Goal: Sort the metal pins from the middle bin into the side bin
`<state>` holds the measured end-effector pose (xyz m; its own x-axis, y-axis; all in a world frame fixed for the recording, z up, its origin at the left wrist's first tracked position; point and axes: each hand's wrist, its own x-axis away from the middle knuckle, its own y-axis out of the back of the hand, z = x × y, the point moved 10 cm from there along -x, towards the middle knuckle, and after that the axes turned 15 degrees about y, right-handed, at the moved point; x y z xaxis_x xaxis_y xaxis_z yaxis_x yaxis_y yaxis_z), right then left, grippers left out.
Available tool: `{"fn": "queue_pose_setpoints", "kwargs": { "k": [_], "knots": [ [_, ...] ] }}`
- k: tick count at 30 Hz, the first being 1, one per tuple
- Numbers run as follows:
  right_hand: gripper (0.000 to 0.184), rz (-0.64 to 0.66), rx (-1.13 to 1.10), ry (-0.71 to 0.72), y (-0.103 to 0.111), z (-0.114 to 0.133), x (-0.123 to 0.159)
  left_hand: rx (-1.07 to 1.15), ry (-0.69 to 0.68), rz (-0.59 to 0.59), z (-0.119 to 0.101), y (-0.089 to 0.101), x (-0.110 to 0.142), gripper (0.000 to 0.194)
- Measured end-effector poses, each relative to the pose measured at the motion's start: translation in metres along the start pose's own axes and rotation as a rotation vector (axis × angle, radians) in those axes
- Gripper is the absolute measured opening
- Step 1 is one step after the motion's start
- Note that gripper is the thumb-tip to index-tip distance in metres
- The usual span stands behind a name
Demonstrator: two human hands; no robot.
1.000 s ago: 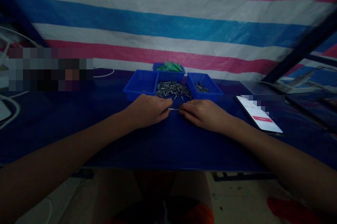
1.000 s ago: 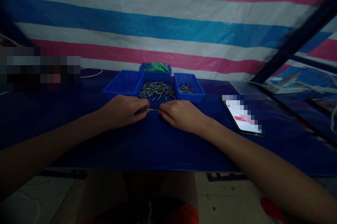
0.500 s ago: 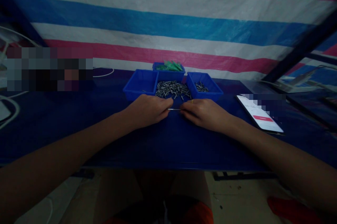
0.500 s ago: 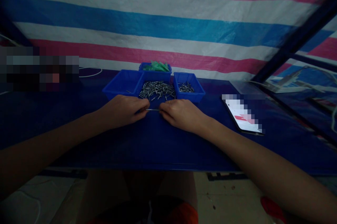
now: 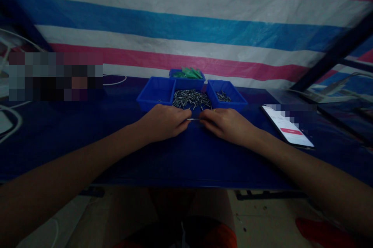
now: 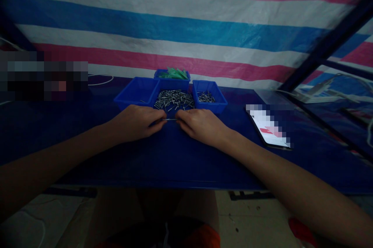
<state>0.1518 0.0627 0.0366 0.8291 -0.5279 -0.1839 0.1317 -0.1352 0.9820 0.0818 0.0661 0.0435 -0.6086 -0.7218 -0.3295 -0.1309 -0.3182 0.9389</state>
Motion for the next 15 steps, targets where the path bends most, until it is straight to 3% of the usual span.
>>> {"fn": "queue_pose_setpoints", "kwargs": {
  "k": [15],
  "knots": [
    [0.025,0.014,0.014,0.014,-0.0004,0.0020,-0.0015,0.007,0.010,0.012,0.0002,-0.0005,-0.0007,0.015]
  ]
}}
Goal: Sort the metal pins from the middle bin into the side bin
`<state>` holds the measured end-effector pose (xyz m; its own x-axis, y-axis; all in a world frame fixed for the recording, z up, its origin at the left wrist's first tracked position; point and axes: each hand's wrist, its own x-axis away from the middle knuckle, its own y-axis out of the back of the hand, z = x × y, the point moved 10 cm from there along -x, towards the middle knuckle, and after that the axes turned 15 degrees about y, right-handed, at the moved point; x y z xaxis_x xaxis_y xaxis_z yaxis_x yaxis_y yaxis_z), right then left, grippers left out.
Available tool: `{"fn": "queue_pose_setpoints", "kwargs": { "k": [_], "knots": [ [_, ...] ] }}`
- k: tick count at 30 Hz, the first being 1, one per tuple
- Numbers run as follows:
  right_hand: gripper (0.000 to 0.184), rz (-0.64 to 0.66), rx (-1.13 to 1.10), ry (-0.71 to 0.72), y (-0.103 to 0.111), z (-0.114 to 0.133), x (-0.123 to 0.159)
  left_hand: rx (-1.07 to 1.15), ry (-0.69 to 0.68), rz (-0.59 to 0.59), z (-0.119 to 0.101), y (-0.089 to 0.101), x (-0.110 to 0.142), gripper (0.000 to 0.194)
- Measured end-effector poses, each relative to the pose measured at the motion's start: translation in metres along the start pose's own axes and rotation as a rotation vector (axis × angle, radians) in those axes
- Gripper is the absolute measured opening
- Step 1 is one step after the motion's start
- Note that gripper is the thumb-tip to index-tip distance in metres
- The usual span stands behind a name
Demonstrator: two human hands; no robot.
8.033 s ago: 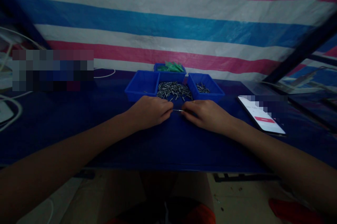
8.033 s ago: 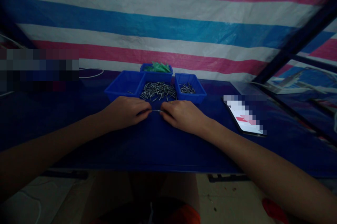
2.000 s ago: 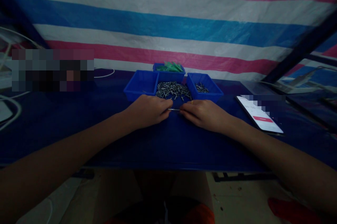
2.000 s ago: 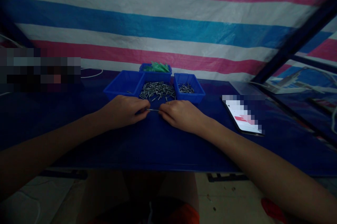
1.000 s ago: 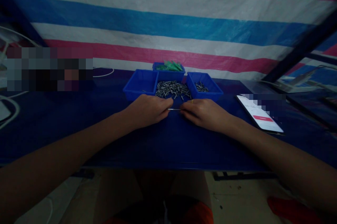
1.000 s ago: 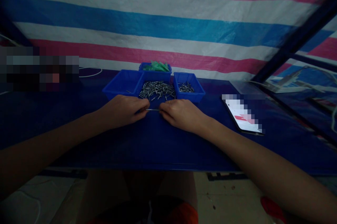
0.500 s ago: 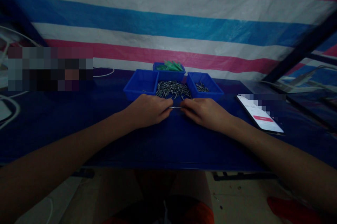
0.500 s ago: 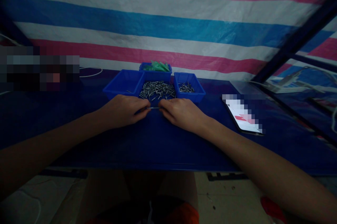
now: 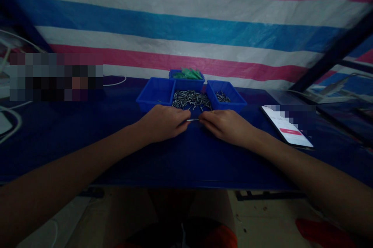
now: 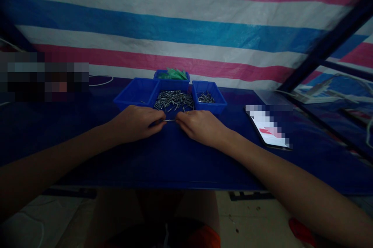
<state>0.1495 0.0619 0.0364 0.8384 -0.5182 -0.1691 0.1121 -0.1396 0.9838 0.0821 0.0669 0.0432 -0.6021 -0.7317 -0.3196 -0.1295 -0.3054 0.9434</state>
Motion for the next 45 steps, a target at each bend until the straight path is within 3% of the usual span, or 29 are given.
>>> {"fn": "queue_pose_setpoints", "kwargs": {
  "k": [37,45],
  "knots": [
    [0.028,0.006,-0.024,-0.001,-0.002,-0.002,0.000,-0.004,0.015,-0.016,0.000,0.004,0.000,0.031],
    [0.030,0.008,-0.028,0.083,-0.006,0.006,-0.002,0.106,-0.166,-0.122,-0.016,0.013,0.010,0.025]
  ]
}}
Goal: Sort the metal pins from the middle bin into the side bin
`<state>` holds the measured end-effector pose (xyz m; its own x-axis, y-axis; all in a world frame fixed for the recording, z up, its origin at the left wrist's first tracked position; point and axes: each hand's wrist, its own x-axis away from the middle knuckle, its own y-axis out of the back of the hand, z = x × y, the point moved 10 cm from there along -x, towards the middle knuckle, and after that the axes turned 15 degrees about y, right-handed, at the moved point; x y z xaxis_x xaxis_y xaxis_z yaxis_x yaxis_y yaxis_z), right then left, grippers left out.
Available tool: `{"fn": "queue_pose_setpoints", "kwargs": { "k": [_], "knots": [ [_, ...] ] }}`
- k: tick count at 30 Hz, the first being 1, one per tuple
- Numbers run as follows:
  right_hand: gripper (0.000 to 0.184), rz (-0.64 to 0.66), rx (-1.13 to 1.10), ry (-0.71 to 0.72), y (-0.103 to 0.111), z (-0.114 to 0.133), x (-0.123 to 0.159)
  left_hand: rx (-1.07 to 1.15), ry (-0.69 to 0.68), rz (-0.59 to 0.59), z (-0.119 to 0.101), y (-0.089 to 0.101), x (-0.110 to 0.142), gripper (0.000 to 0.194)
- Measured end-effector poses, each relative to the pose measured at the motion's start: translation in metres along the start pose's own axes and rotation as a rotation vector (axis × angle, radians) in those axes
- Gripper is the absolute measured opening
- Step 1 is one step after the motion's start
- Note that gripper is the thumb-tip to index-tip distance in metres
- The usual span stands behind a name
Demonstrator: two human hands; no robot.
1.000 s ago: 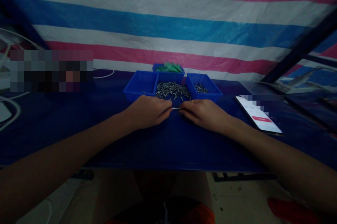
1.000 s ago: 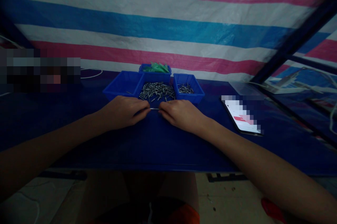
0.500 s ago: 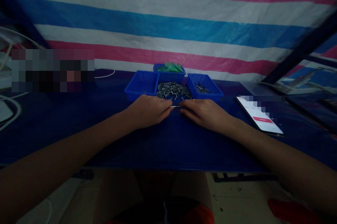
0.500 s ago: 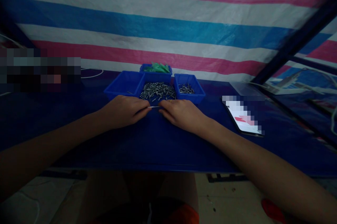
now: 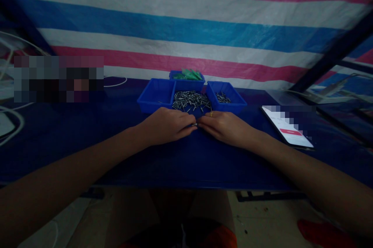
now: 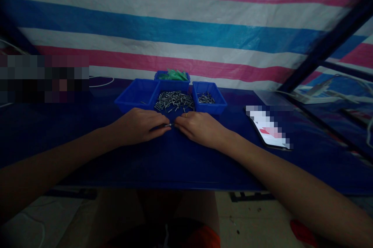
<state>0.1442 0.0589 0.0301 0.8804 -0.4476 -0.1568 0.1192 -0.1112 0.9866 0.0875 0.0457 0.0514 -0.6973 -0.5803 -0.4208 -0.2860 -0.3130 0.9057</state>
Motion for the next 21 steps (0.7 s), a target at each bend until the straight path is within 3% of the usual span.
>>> {"fn": "queue_pose_setpoints", "kwargs": {
  "k": [15,21],
  "knots": [
    [0.031,-0.008,-0.047,0.107,-0.002,0.011,-0.001,0.001,-0.101,-0.119,-0.013,0.012,0.005,0.025],
    [0.033,-0.023,-0.006,0.046,0.003,0.007,-0.001,-0.006,-0.049,-0.109,-0.008,0.012,0.003,0.019]
  ]
}}
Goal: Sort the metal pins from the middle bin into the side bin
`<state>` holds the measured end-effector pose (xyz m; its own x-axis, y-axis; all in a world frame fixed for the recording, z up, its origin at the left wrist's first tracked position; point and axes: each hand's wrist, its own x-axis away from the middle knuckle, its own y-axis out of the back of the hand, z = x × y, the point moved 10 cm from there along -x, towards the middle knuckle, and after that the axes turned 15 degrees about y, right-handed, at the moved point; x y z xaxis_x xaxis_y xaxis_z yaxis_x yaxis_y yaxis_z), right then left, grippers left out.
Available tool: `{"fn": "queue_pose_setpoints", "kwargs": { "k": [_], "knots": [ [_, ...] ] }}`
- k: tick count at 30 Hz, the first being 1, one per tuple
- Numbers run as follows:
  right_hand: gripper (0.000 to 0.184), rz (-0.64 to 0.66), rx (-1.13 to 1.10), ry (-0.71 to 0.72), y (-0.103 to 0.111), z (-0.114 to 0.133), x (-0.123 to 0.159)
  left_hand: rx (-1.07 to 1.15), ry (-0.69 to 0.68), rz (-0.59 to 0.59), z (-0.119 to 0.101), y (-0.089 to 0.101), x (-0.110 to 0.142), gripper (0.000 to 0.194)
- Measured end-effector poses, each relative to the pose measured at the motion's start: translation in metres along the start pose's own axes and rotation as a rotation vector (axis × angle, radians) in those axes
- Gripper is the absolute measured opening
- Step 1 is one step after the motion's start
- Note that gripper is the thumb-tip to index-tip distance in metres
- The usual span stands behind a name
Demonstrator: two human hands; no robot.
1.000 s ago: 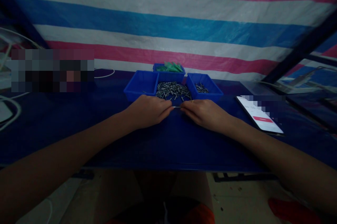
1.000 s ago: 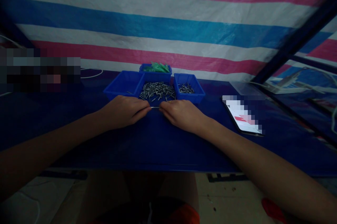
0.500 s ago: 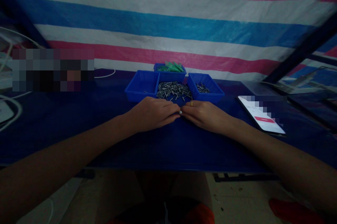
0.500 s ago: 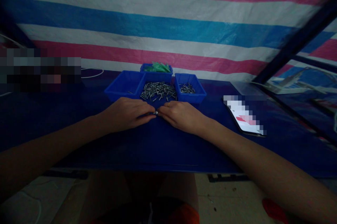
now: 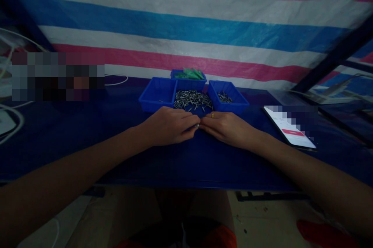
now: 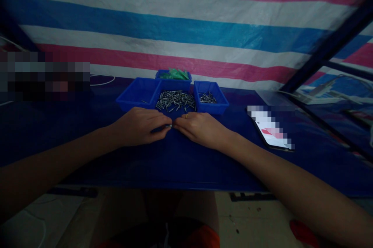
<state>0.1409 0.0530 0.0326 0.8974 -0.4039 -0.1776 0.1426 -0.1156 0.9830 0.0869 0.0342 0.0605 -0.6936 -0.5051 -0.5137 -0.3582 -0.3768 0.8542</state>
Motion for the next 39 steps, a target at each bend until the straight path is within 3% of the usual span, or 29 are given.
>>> {"fn": "queue_pose_setpoints", "kwargs": {
  "k": [6,16,25,31,39],
  "knots": [
    [0.030,-0.108,0.023,-0.041,0.018,-0.001,0.001,-0.021,0.131,0.081,0.016,-0.008,-0.004,0.015],
    [0.026,-0.194,-0.028,0.157,0.028,0.025,-0.001,0.083,0.106,0.216,0.012,-0.023,-0.002,0.012],
    [0.029,-0.244,-0.013,0.124,0.033,0.023,-0.001,0.037,0.067,0.202,0.009,-0.023,0.000,0.015],
    [0.027,-0.228,0.025,0.037,0.024,0.017,-0.002,-0.058,0.030,0.115,-0.004,-0.016,0.002,0.017],
    [0.019,-0.226,-0.160,-0.040,0.025,0.000,0.003,-0.062,0.127,0.086,0.011,-0.011,-0.004,0.012]
  ]
}}
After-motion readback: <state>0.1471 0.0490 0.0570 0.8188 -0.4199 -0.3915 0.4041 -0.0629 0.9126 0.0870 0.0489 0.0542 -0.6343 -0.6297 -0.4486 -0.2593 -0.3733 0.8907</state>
